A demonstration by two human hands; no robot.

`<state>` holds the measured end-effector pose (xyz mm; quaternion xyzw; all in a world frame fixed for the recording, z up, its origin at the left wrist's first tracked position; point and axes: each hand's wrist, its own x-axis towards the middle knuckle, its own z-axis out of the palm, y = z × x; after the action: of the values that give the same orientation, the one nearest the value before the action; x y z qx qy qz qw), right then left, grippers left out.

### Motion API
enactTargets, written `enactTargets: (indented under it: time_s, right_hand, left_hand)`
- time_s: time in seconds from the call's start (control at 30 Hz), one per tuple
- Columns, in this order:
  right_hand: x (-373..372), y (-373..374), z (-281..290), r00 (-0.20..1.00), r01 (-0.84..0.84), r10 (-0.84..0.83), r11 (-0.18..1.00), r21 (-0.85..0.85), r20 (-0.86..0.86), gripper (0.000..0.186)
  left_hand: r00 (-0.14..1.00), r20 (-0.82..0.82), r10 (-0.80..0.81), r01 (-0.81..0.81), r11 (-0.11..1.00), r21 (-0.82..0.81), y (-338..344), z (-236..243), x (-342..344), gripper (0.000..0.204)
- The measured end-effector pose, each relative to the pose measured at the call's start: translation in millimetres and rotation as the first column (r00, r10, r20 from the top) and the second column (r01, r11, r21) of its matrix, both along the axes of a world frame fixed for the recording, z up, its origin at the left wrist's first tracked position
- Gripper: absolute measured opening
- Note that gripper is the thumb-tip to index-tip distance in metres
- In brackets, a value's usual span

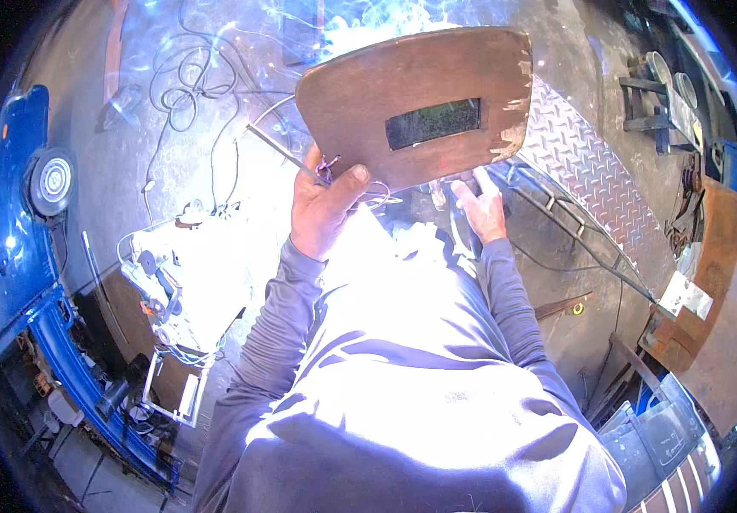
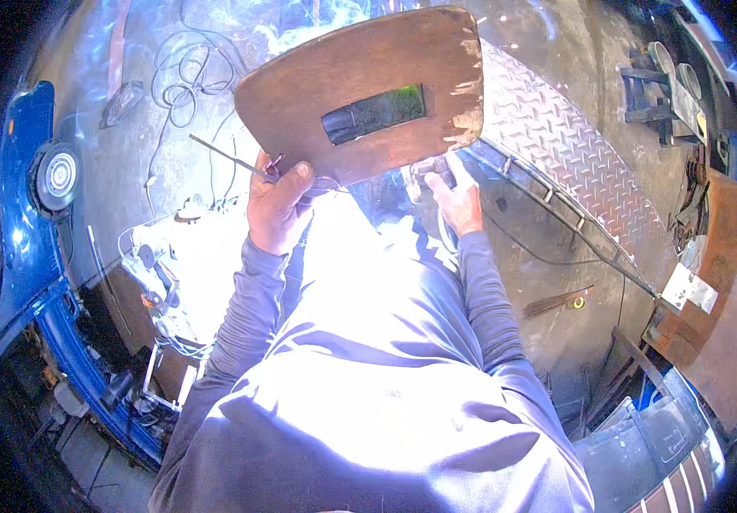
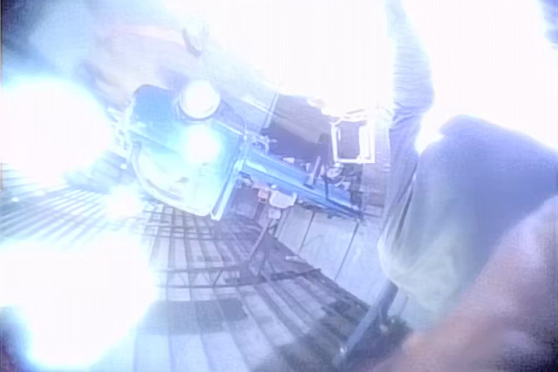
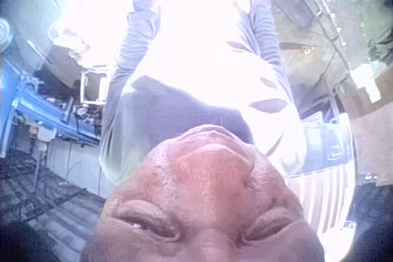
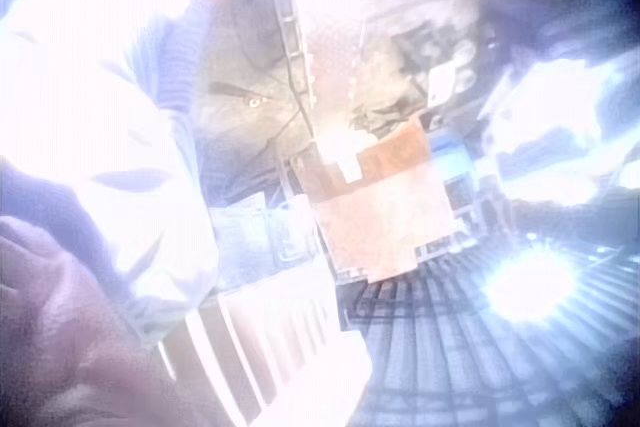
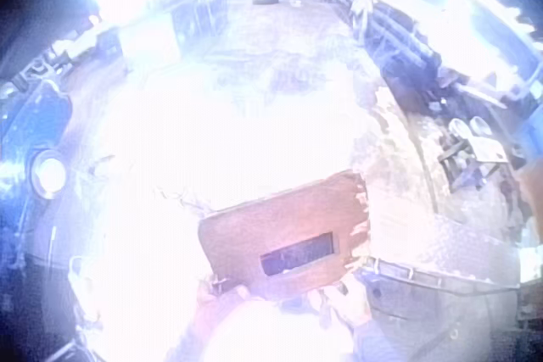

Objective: The person measures and marks a metal bar, then uses an angle grinder to cut it, producing sparks. Afterward, the person welds the cut bar onto a metal frame using a welding torch and a protective mask, then chisels the weld with a hammer.

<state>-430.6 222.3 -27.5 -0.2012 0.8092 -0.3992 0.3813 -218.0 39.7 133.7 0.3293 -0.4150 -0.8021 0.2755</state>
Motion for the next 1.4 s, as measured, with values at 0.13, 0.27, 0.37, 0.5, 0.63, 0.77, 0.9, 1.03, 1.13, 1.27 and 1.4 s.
enactTargets:
  time_s: [0.13, 0.27, 0.37, 0.5, 0.63, 0.77, 0.9, 1.03, 1.13, 1.27, 1.4]
  right_hand:
    - [8.5, 13.5, 9.8, 0.997, 0.040, -0.028, 0.982, -0.182, 0.072, 0.063]
    - [12.2, 5.9, 30.3, 0.989, 0.032, -0.009, 0.988, -0.152, 0.150, 0.064]
    - [16.9, 1.0, 26.1, 0.987, -0.149, 0.128, 0.960, -0.239, -0.100, 0.065]
    - [34.6, -30.8, 46.0, 0.976, -0.125, 0.175, 0.937, -0.327, 0.128, 0.065]
    - [46.9, -81.5, 48.2, 0.972, -0.169, 0.221, 0.896, -0.410, 0.083, 0.065]
    - [61.7, -133.6, 56.0, 0.948, -0.182, 0.275, 0.880, -0.440, 0.159, 0.060]
    - [91.4, -169.0, 57.3, 0.791, 0.015, 0.300, 0.862, -0.508, 0.533, 0.057]
    - [140.4, -191.7, 29.2, 0.687, 0.230, 0.246, 0.819, -0.525, 0.684, 0.050]
    - [178.1, -200.7, 21.7, 0.584, 0.307, 0.222, 0.830, -0.466, 0.781, 0.050]
    - [221.1, -191.9, 35.1, 0.906, 0.017, 0.256, 0.773, -0.634, 0.336, 0.046]
    - [251.1, -156.8, 98.2, 0.840, 0.331, 0.100, 0.684, -0.650, 0.533, 0.036]
  left_hand:
    - [0.993, -0.076, 0.085, -0.082, 0.996, 0.044, -8.8, -23.3, 18.7, 0.029]
    - [0.937, -0.255, 0.238, -0.170, 0.950, 0.263, -33.7, -37.4, 47.9, 0.024]
    - [0.936, -0.139, 0.322, -0.276, 0.921, 0.274, -45.1, -50.5, 74.5, 0.033]
    - [0.965, -0.208, 0.161, -0.090, 0.945, 0.313, -58.7, -77.8, 122.2, 0.042]
    - [0.989, -0.149, 0.023, 0.037, 0.921, 0.388, -67.1, -97.0, 132.8, 0.050]
    - [0.953, -0.082, -0.293, 0.303, 0.884, 0.356, -81.1, -104.7, 131.9, 0.049]
    - [0.928, -0.079, -0.365, 0.362, 0.828, 0.429, -90.5, -124.3, 134.0, 0.046]
    - [0.888, -0.136, -0.439, 0.448, 0.763, 0.466, -103.4, -116.0, 142.9, 0.048]
    - [0.857, -0.162, -0.490, 0.501, 0.718, 0.483, -119.2, -117.8, 163.1, 0.053]
    - [0.836, -0.137, -0.531, 0.526, 0.708, 0.471, -130.7, -124.2, 187.3, 0.055]
    - [0.861, -0.092, -0.500, 0.493, 0.775, 0.396, -124.7, -122.9, 204.4, 0.053]
